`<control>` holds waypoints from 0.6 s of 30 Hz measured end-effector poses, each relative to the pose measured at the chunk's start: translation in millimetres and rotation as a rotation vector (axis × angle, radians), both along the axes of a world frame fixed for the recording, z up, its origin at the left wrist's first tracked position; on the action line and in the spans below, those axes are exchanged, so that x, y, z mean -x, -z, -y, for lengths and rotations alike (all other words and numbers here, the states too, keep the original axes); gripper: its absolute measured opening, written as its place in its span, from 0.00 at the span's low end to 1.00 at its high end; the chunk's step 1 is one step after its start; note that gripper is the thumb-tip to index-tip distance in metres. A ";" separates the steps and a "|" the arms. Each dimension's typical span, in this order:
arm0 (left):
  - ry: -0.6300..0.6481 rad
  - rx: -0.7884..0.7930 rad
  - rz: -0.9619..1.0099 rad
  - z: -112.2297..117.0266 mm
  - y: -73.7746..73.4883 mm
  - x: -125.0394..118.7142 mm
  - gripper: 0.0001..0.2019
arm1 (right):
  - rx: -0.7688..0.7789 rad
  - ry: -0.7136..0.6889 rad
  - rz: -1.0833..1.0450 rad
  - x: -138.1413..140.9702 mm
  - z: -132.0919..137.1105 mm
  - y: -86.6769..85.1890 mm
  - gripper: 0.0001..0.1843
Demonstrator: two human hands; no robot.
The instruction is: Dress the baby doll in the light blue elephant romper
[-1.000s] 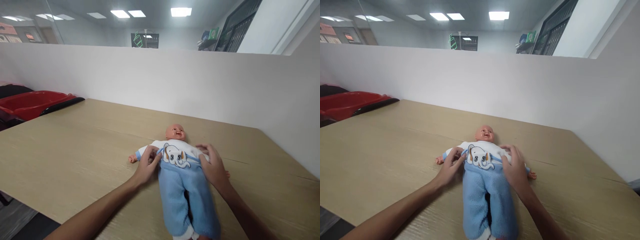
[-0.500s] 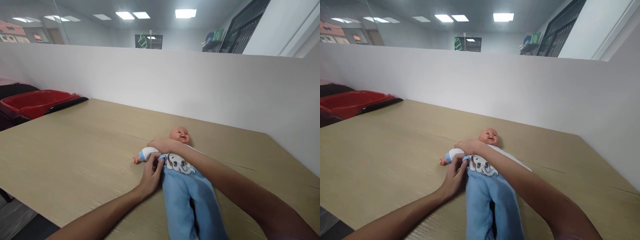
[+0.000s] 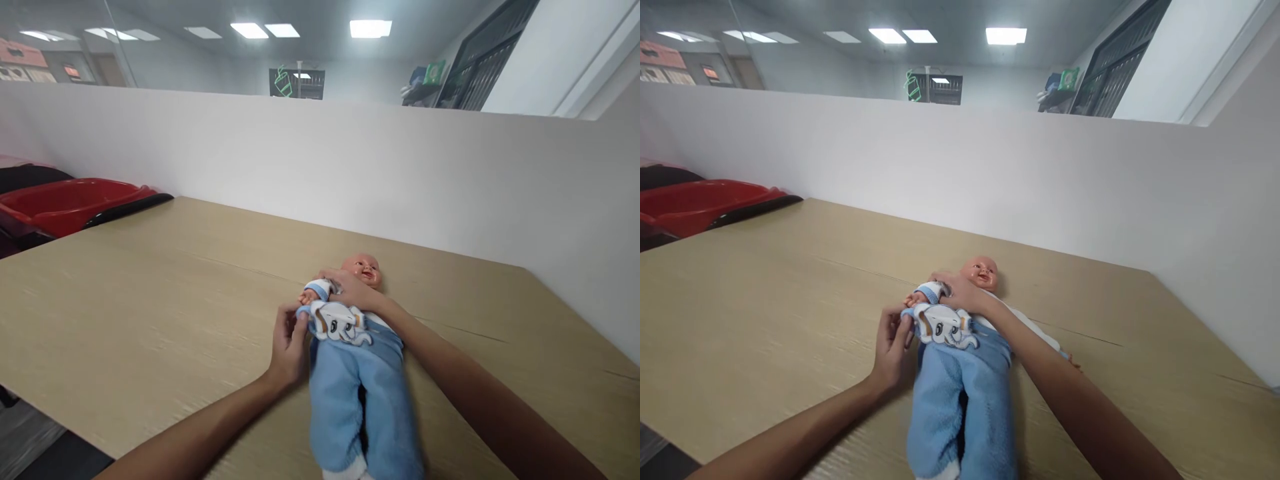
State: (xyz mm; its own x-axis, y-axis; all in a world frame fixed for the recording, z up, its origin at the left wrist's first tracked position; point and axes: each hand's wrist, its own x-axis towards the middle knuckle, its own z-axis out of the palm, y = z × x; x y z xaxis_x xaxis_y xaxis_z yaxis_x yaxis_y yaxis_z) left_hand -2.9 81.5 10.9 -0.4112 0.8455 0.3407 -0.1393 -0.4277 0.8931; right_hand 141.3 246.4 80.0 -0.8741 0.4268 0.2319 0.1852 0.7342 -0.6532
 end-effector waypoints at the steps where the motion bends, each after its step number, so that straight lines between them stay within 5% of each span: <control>1: 0.011 0.010 0.063 -2.3 -4.0 1.1 0.16 | 0.007 -0.006 -0.006 -0.5 -0.5 0.8 0.19; 4: 0.034 0.015 0.131 -11.2 -15.8 10.5 0.18 | 0.021 -0.002 -0.018 -2.0 -1.3 1.7 0.16; 11: 0.182 0.004 -0.048 -34.2 -36.0 44.8 0.17 | 0.068 -0.014 -0.046 -2.3 0.7 1.7 0.07; 18: 0.393 0.278 -0.344 -78.4 -42.4 62.4 0.18 | 0.297 -0.030 -0.039 1.8 1.7 -2.2 0.12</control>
State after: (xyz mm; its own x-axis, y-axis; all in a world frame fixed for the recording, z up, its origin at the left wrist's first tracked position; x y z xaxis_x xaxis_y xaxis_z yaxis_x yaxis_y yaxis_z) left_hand -65.3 159.9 53.3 0.0456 0.9887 0.1428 0.0775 -0.1460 0.9862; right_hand 139.5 244.7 82.3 -0.8801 0.4554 0.1340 0.1375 0.5147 -0.8463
